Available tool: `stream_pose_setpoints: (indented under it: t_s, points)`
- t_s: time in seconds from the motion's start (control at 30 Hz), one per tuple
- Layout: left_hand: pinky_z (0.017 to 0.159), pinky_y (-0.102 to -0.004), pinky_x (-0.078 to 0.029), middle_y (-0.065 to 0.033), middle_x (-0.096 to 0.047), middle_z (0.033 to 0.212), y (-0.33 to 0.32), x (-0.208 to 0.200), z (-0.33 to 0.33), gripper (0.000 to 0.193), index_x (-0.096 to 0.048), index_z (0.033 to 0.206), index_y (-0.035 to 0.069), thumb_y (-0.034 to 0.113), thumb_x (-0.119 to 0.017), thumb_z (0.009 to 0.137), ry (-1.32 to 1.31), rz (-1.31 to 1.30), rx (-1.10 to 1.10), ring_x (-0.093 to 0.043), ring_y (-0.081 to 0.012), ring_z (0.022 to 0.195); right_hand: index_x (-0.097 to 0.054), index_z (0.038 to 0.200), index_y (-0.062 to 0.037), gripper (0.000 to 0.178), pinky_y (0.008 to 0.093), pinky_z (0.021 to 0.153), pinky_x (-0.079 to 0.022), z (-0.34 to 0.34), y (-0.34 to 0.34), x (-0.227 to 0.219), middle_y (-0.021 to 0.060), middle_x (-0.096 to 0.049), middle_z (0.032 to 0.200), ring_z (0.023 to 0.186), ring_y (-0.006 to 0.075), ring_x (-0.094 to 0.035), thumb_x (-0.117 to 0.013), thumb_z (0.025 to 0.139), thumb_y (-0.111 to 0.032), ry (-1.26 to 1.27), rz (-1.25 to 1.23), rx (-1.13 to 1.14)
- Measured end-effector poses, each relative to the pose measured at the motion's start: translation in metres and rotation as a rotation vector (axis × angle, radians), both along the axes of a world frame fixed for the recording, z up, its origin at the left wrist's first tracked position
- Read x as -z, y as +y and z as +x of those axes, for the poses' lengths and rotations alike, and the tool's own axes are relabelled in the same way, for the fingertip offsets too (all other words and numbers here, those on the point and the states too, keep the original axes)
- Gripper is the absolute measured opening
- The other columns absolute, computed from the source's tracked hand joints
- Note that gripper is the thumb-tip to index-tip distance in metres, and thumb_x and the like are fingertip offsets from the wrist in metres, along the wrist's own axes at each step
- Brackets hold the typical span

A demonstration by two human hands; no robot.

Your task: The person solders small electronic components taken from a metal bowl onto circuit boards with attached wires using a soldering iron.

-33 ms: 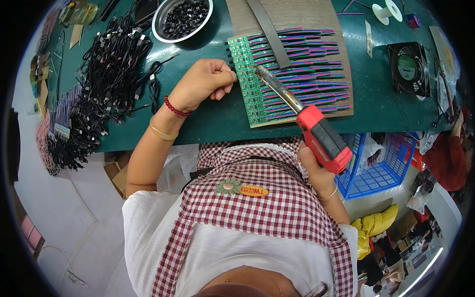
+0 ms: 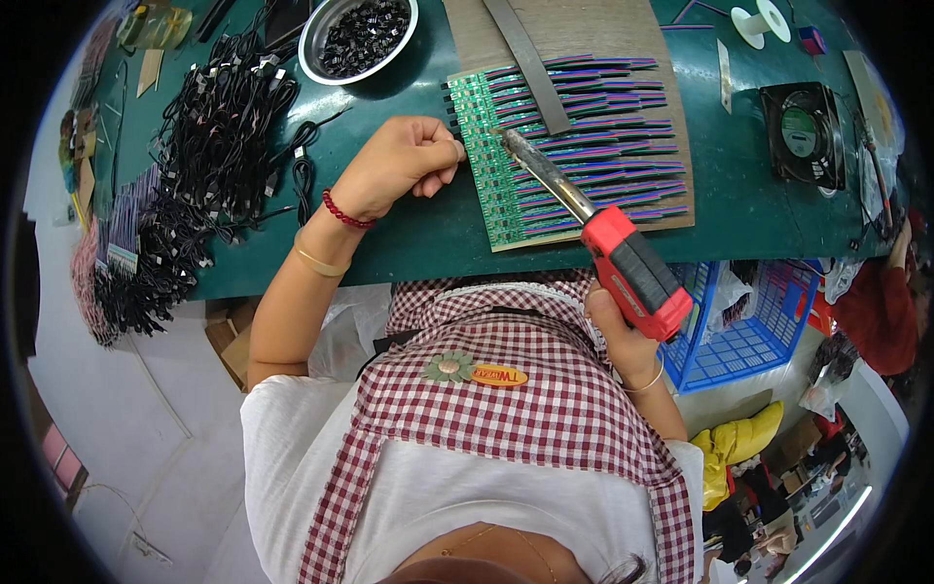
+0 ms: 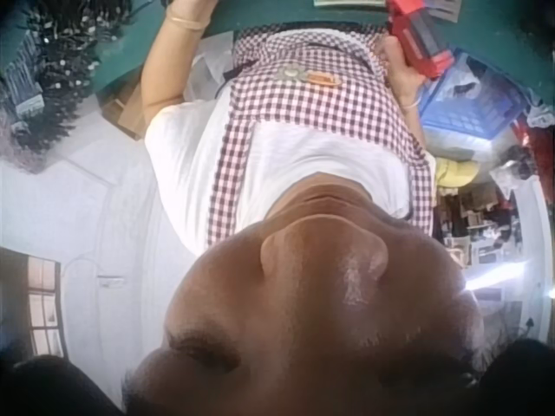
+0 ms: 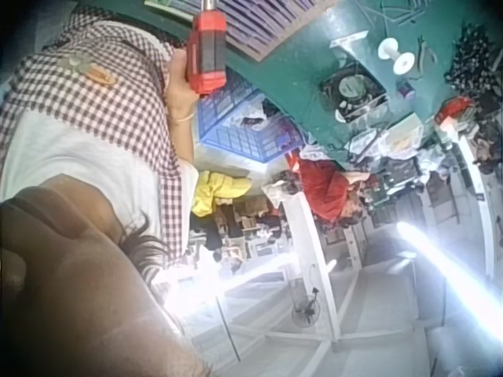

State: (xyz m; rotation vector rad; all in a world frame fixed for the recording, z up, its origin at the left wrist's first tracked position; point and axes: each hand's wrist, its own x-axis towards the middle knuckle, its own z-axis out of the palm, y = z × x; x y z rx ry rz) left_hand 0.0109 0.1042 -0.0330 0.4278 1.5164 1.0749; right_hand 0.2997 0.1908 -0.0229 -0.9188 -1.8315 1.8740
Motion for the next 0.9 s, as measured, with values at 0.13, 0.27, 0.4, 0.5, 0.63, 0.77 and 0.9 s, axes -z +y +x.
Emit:
stream_pose_setpoints:
  t_s: [0.13,0.27,0.4,0.5,0.63,0.77,0.9]
  points:
    - [0.041,-0.0171,-0.035,-0.0009,-0.055,0.060,0.001,-0.001,-0.001,0.013,-0.055,0.072,0.003,0.013,-0.057,0.080,0.003,-0.009,0.004,-0.048,-0.0043,0.047,-0.044,0.116,0.0035,0.033,0.0268,0.052,-0.038,0.000,0.001,0.002,0.0055,-0.046,0.060,0.049,0.0107,-0.039,-0.050,0.086,-0.009,-0.012,0.003,-0.031]
    - [0.042,-0.0169,-0.037,-0.0015,-0.056,0.061,0.001,-0.002,-0.001,0.013,-0.055,0.072,0.003,0.013,-0.056,0.080,0.015,-0.013,0.019,-0.049,-0.0049,0.047,-0.044,0.116,0.0030,0.035,0.0267,0.051,-0.039,-0.002,0.002,0.000,0.0056,-0.045,0.059,0.049,0.0109,-0.040,-0.052,0.086,-0.014,-0.008,0.013,-0.027]
    - [0.042,-0.0182,-0.039,-0.0043,-0.059,0.061,-0.002,-0.004,-0.003,0.016,-0.057,0.072,-0.001,0.013,-0.059,0.078,0.032,0.035,-0.001,-0.052,-0.0074,0.047,-0.042,0.115,0.0028,0.038,0.0269,0.049,-0.039,-0.011,0.007,-0.011,0.0056,-0.045,0.058,0.047,0.0109,-0.041,-0.052,0.086,-0.020,0.075,-0.128,0.039]
    - [0.043,-0.0199,-0.041,-0.0052,-0.060,0.062,-0.003,-0.017,-0.013,0.021,-0.059,0.075,-0.002,0.018,-0.059,0.081,0.196,0.029,0.143,-0.053,-0.0083,0.048,-0.041,0.115,0.0022,0.042,0.0273,0.047,-0.040,-0.017,0.018,-0.023,0.0053,-0.045,0.057,0.046,0.0110,-0.041,-0.050,0.088,-0.029,0.267,-0.097,0.150]
    - [0.047,-0.0225,-0.042,-0.0050,-0.061,0.063,0.014,-0.046,-0.048,0.015,-0.062,0.082,0.002,0.015,-0.054,0.084,0.792,0.090,0.058,-0.054,-0.0110,0.049,-0.041,0.115,0.0013,0.046,0.0287,0.052,-0.041,0.017,0.052,-0.036,0.0055,-0.046,0.062,0.048,0.0112,-0.042,-0.045,0.090,-0.037,0.430,0.064,0.355]
    - [0.072,-0.0439,-0.045,-0.0166,-0.060,0.089,0.026,-0.016,-0.106,0.018,-0.057,0.090,0.003,0.016,-0.057,0.078,1.824,-0.038,0.189,-0.055,-0.0377,0.081,-0.042,0.114,0.0009,0.040,0.0306,0.056,-0.046,0.039,0.100,-0.040,0.0081,-0.049,0.065,0.050,0.0137,-0.045,-0.045,0.091,-0.032,0.636,0.204,0.609]
    - [0.073,-0.0437,-0.044,-0.0155,-0.057,0.085,0.030,0.003,-0.123,0.022,-0.054,0.084,0.003,0.018,-0.064,0.070,1.601,-0.281,0.409,-0.053,-0.0351,0.085,-0.045,0.111,0.0011,0.031,0.0302,0.051,-0.045,0.063,0.140,-0.050,0.0079,-0.048,0.061,0.047,0.0132,-0.045,-0.046,0.091,-0.023,0.630,0.419,0.774]
